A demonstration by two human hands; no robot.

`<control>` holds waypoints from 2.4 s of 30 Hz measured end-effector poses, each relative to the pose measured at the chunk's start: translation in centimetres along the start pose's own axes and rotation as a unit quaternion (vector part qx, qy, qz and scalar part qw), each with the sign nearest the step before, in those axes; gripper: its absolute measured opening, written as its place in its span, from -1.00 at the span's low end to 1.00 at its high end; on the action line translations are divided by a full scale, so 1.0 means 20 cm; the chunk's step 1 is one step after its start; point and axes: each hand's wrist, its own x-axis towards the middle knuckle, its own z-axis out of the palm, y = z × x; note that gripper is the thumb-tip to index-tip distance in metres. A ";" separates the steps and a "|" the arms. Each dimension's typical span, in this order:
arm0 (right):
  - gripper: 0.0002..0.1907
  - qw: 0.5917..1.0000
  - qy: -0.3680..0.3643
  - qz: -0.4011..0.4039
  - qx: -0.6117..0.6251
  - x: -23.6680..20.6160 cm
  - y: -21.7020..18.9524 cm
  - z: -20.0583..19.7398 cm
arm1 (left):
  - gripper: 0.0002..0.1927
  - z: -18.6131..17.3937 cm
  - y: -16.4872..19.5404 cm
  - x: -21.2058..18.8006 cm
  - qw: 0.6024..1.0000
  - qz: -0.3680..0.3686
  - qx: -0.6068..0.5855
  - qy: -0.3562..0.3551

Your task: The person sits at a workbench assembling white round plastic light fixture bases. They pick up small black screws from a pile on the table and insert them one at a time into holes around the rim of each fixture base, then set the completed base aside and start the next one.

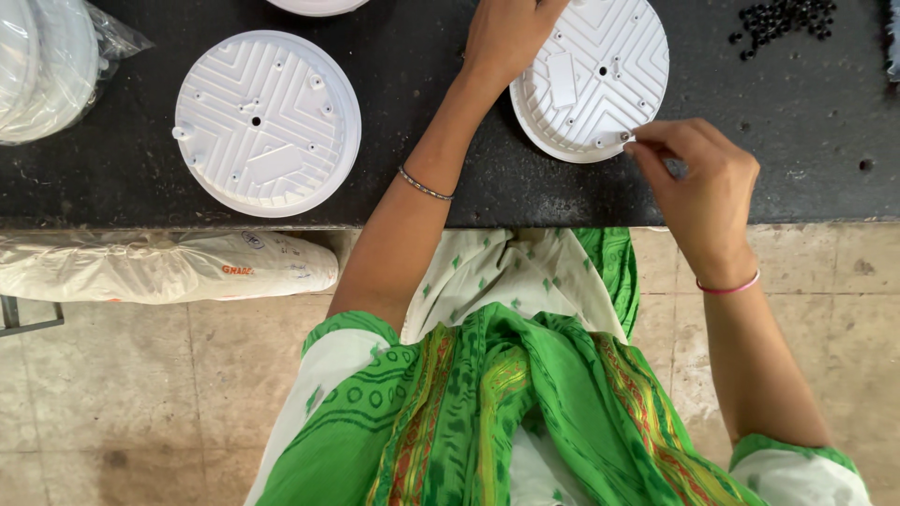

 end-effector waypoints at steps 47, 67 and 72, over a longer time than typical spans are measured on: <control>-0.81 0.980 -0.014 0.180 -0.079 0.21 0.19 0.04 | -0.46 -0.18 0.39 0.08 0.988 -0.145 0.025 -0.042; -0.92 0.867 0.286 0.209 0.351 -0.08 0.91 -0.28 | -0.50 -0.08 0.47 0.19 0.787 -0.331 -0.441 -0.277; -0.91 0.866 0.277 0.222 0.351 -0.10 1.08 -0.41 | -0.52 0.15 0.70 0.35 0.795 -0.300 -0.425 -0.314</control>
